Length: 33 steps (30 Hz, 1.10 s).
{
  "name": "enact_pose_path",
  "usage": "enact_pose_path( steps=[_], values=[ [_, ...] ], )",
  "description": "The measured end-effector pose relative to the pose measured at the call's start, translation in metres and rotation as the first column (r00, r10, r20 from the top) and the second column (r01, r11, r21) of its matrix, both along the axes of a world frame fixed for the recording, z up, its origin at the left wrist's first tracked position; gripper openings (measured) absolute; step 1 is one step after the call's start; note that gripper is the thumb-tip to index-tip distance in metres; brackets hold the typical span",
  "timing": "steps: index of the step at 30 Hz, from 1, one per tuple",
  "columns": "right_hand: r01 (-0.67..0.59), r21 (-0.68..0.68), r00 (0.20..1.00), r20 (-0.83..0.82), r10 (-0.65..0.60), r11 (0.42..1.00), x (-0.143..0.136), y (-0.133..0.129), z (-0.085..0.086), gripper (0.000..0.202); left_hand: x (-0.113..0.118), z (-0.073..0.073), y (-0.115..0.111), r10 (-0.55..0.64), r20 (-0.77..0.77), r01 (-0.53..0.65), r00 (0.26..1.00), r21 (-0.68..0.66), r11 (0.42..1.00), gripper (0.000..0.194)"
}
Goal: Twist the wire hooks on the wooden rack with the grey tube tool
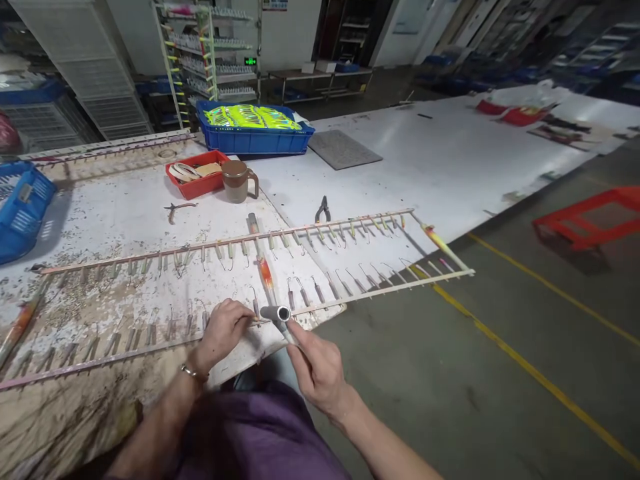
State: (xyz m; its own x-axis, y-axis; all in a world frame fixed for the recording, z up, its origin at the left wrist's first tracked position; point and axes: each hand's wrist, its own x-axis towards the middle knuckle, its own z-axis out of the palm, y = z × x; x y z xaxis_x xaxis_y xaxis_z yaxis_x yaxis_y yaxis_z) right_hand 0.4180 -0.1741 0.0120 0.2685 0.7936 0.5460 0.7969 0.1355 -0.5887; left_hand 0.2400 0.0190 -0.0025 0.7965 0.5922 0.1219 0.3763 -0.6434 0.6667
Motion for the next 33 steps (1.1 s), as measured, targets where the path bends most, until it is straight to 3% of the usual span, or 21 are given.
enact_pose_path(
  steps=[5,12,22,28,33],
  values=[
    [-0.061,0.030,0.987,0.148,0.056,0.998,0.001,0.001,-0.006,0.054,-0.001,-0.003,0.001,0.014,0.069,-0.014,0.998,-0.009,1.000,0.018],
    [0.046,0.050,0.999,-0.008,-0.046,0.998,0.003,0.009,0.001,0.047,-0.008,-0.003,0.008,-0.053,0.148,0.058,0.988,-0.028,0.998,0.016],
    [0.085,-0.028,0.985,-0.151,-0.088,0.996,-0.008,0.009,0.000,0.044,-0.008,-0.006,0.013,-0.127,0.106,0.125,0.986,0.023,0.992,0.030],
    [0.070,0.003,0.985,-0.157,-0.068,0.998,-0.008,0.010,0.002,0.044,-0.010,-0.001,0.013,-0.136,0.133,0.142,0.982,-0.034,0.989,0.023],
    [0.044,0.046,0.996,-0.084,-0.040,0.998,-0.008,0.011,0.003,0.044,-0.008,0.001,0.008,-0.110,0.185,0.108,0.977,0.023,0.994,0.015]
  ],
)
